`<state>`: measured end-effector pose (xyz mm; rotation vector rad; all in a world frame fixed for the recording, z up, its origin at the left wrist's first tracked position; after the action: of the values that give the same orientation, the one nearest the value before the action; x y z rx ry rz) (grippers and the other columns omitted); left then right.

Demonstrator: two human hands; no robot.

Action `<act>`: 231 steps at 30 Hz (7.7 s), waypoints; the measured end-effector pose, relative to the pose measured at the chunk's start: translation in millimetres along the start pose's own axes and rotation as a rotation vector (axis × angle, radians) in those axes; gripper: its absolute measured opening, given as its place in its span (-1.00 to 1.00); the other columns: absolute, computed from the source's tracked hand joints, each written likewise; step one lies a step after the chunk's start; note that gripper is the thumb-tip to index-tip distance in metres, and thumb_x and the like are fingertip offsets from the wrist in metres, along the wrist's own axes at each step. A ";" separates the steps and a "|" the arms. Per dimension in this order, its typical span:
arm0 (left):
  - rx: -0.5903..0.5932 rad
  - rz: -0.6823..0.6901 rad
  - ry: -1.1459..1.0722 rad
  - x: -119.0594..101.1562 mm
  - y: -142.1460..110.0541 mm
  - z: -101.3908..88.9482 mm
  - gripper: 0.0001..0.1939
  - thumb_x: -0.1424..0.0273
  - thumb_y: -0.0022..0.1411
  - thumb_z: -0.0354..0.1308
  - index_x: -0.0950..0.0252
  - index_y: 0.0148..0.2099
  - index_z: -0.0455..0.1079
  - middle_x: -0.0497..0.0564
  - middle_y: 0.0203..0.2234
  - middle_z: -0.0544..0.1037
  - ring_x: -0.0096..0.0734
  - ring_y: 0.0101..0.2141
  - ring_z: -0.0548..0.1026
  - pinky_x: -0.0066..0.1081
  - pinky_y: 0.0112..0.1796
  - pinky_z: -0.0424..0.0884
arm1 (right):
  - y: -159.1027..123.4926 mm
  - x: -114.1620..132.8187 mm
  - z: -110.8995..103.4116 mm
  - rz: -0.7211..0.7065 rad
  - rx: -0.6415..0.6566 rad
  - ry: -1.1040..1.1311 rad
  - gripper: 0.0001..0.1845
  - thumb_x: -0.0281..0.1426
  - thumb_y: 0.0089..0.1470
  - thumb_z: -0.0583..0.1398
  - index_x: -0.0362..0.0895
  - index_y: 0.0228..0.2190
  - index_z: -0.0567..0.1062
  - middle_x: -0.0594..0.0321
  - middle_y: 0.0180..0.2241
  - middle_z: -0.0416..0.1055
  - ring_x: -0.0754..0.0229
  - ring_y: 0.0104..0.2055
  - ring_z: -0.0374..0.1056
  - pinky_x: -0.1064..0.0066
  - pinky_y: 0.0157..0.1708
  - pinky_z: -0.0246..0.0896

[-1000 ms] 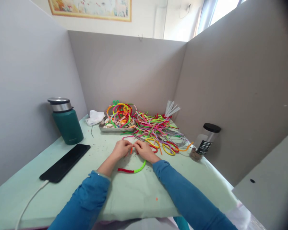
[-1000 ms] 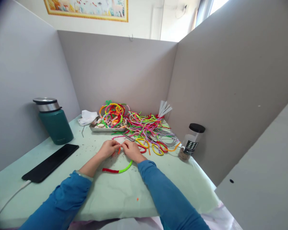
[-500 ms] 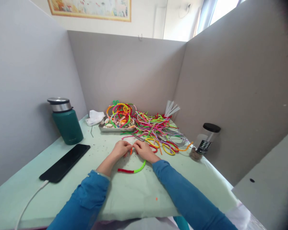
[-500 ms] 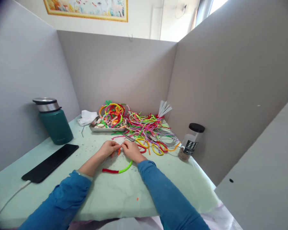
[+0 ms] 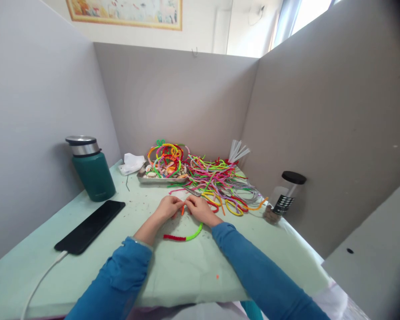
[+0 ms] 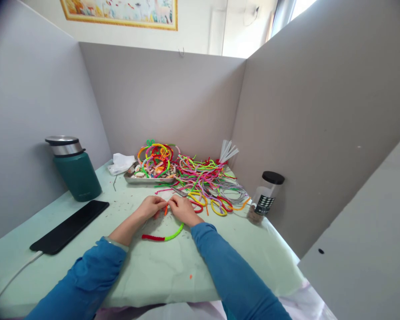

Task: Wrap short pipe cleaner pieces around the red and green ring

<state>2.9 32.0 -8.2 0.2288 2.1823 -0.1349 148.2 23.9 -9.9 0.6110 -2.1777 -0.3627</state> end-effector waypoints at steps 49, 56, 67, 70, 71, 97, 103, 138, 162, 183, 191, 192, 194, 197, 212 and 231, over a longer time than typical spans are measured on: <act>0.004 0.013 0.088 -0.9 -0.5 1.0 -0.65 0.20 0.14 -0.01 0.37 -0.50 0.37 -0.13 -0.87 0.21 -0.57 -0.79 0.17 -0.53 -0.67 0.06 | 0.4 2.6 -0.7 0.008 0.020 -0.023 -0.80 -0.42 0.08 0.05 -0.14 -0.54 0.38 0.34 -0.59 0.32 0.32 -0.51 0.17 0.51 -0.50 -0.08; 0.014 -0.022 0.057 4.9 2.6 2.1 -0.63 0.15 0.13 0.00 0.36 -0.50 0.33 -0.16 -0.85 0.19 -0.60 -0.82 0.12 -0.53 -0.73 -0.01 | -0.4 4.1 -1.6 0.012 0.020 -0.023 -0.80 -0.41 0.08 0.06 -0.14 -0.54 0.38 0.35 -0.59 0.31 0.33 -0.51 0.16 0.52 -0.50 -0.08; 0.061 -0.009 0.043 4.0 2.0 3.3 -0.61 0.14 0.15 -0.01 0.34 -0.54 0.27 -0.17 -0.89 0.14 -0.59 -0.83 0.12 -0.53 -0.74 0.00 | -0.9 4.2 -2.3 -0.003 0.027 -0.010 -0.79 -0.41 0.09 0.05 -0.14 -0.55 0.37 0.35 -0.59 0.31 0.32 -0.50 0.16 0.52 -0.50 -0.08; 0.073 -0.020 0.034 6.8 3.6 4.4 -0.61 0.12 0.14 -0.02 0.33 -0.53 0.26 -0.17 -0.89 0.15 -0.58 -0.83 0.13 -0.53 -0.73 -0.01 | -1.3 4.1 -2.1 -0.008 0.028 -0.005 -0.78 -0.41 0.09 0.04 -0.14 -0.55 0.37 0.35 -0.60 0.30 0.32 -0.50 0.16 0.52 -0.50 -0.08; 0.076 -0.023 0.029 7.3 4.0 4.7 -0.61 0.12 0.14 -0.02 0.33 -0.53 0.25 -0.17 -0.88 0.15 -0.58 -0.83 0.13 -0.53 -0.73 -0.01 | -1.3 4.1 -2.1 -0.008 0.027 -0.003 -0.78 -0.41 0.09 0.04 -0.14 -0.55 0.37 0.35 -0.60 0.30 0.32 -0.50 0.16 0.52 -0.50 -0.08; 0.092 -0.009 -0.024 -1.9 0.4 4.5 -0.54 0.03 0.12 -0.05 0.34 -0.53 0.27 -0.16 -0.88 0.18 -0.59 -0.83 0.12 -0.52 -0.73 -0.01 | -1.1 4.4 -3.0 -0.004 0.030 0.029 -0.76 -0.38 0.12 0.02 -0.14 -0.55 0.34 0.36 -0.61 0.29 0.32 -0.51 0.16 0.52 -0.49 -0.06; 0.060 -0.003 0.003 1.1 1.1 3.8 -0.59 0.10 0.14 -0.05 0.31 -0.56 0.21 -0.17 -0.90 0.15 -0.56 -0.83 0.13 -0.51 -0.74 0.01 | -2.2 7.0 -4.4 -0.015 0.024 0.053 -0.80 -0.38 0.10 0.03 -0.14 -0.49 0.38 0.35 -0.58 0.32 0.31 -0.49 0.18 0.52 -0.49 -0.03; 0.051 0.042 0.033 -13.2 -10.3 2.0 -0.77 0.27 0.07 0.06 0.37 -0.43 0.34 -0.18 -0.78 0.23 -0.62 -0.78 0.16 -0.58 -0.73 0.04 | -1.1 1.9 -1.6 -0.016 0.007 0.071 -0.80 -0.39 0.10 0.03 -0.14 -0.50 0.38 0.36 -0.57 0.31 0.33 -0.50 0.16 0.53 -0.52 -0.09; 0.039 0.052 0.023 -16.0 -9.5 0.9 -0.74 0.28 0.10 -0.01 0.35 -0.50 0.31 -0.15 -0.76 0.29 -0.63 -0.79 0.16 -0.58 -0.74 0.04 | 0.3 0.0 -1.4 -0.019 0.007 0.052 -0.74 -0.38 0.13 0.00 -0.13 -0.56 0.29 0.39 -0.63 0.23 0.33 -0.54 0.10 0.51 -0.52 -0.12; 0.023 -0.039 -0.075 -15.0 -9.0 0.5 -0.59 0.11 0.09 0.03 0.37 -0.53 0.33 -0.15 -0.82 0.24 -0.65 -0.81 0.05 -0.53 -0.74 -0.04 | -2.4 4.7 -4.5 -0.026 0.016 0.071 -0.74 -0.37 0.16 -0.02 -0.14 -0.51 0.34 0.36 -0.61 0.27 0.32 -0.53 0.15 0.52 -0.51 -0.07; 0.046 -0.097 -0.269 -10.8 -6.6 0.7 -0.66 0.15 0.03 0.09 0.38 -0.50 0.33 -0.08 -0.70 0.39 -0.68 -0.83 0.06 -0.51 -0.77 0.00 | -4.7 10.1 -5.5 -0.064 -0.012 0.045 -0.75 -0.37 0.15 0.00 -0.14 -0.47 0.39 0.34 -0.59 0.28 0.32 -0.51 0.16 0.51 -0.49 -0.03; 0.053 -0.112 -0.296 -11.4 -7.3 0.6 -0.68 0.18 0.03 0.09 0.38 -0.51 0.32 -0.08 -0.71 0.38 -0.68 -0.83 0.06 -0.50 -0.77 0.01 | -5.0 11.0 -5.6 -0.071 -0.009 0.038 -0.76 -0.38 0.15 0.00 -0.14 -0.47 0.39 0.34 -0.59 0.29 0.32 -0.51 0.16 0.51 -0.48 -0.03; 0.055 -0.146 -0.343 -13.1 -9.1 0.1 -0.72 0.22 0.02 0.10 0.38 -0.50 0.33 -0.09 -0.73 0.35 -0.67 -0.83 0.05 -0.50 -0.77 0.01 | -5.5 12.5 -5.9 -0.086 -0.002 0.023 -0.76 -0.38 0.16 -0.01 -0.14 -0.46 0.39 0.34 -0.57 0.30 0.32 -0.50 0.17 0.52 -0.47 -0.03; 0.056 -0.183 -0.375 -15.6 -11.3 -0.5 -0.75 0.26 0.02 0.09 0.38 -0.48 0.34 -0.13 -0.77 0.29 -0.67 -0.83 0.04 -0.50 -0.77 0.00 | -6.0 13.7 -6.4 -0.105 -0.003 0.014 -0.76 -0.40 0.16 -0.01 -0.13 -0.47 0.39 0.34 -0.56 0.30 0.32 -0.49 0.18 0.52 -0.47 -0.04; 0.076 -0.157 -0.406 -16.7 -12.7 -1.3 -0.72 0.24 0.07 0.00 0.37 -0.46 0.33 -0.19 -0.85 0.13 -0.65 -0.84 -0.02 -0.52 -0.75 -0.06 | -6.9 14.5 -6.6 -0.095 0.000 0.033 -0.76 -0.39 0.15 0.00 -0.13 -0.45 0.42 0.33 -0.56 0.30 0.31 -0.49 0.18 0.52 -0.46 -0.02; -0.083 -0.079 -0.158 -1.6 -0.9 -0.6 -0.60 0.07 0.06 0.06 0.34 -0.53 0.24 -0.18 -0.77 0.21 -0.66 -0.80 0.12 -0.55 -0.75 0.00 | -5.2 9.5 -4.4 -0.061 -0.034 0.009 -0.78 -0.38 0.13 0.02 -0.12 -0.47 0.40 0.33 -0.57 0.31 0.30 -0.50 0.17 0.50 -0.48 -0.04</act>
<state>3.2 31.1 -6.5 0.0818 2.0348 -0.1026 148.0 14.2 -3.4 0.6601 -2.1434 -0.4273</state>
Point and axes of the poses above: each hand's wrist, its own y-axis towards the middle knuckle, its own z-axis out of the palm, x = y × z, the point moved 3 cm from there along y, towards the middle knuckle
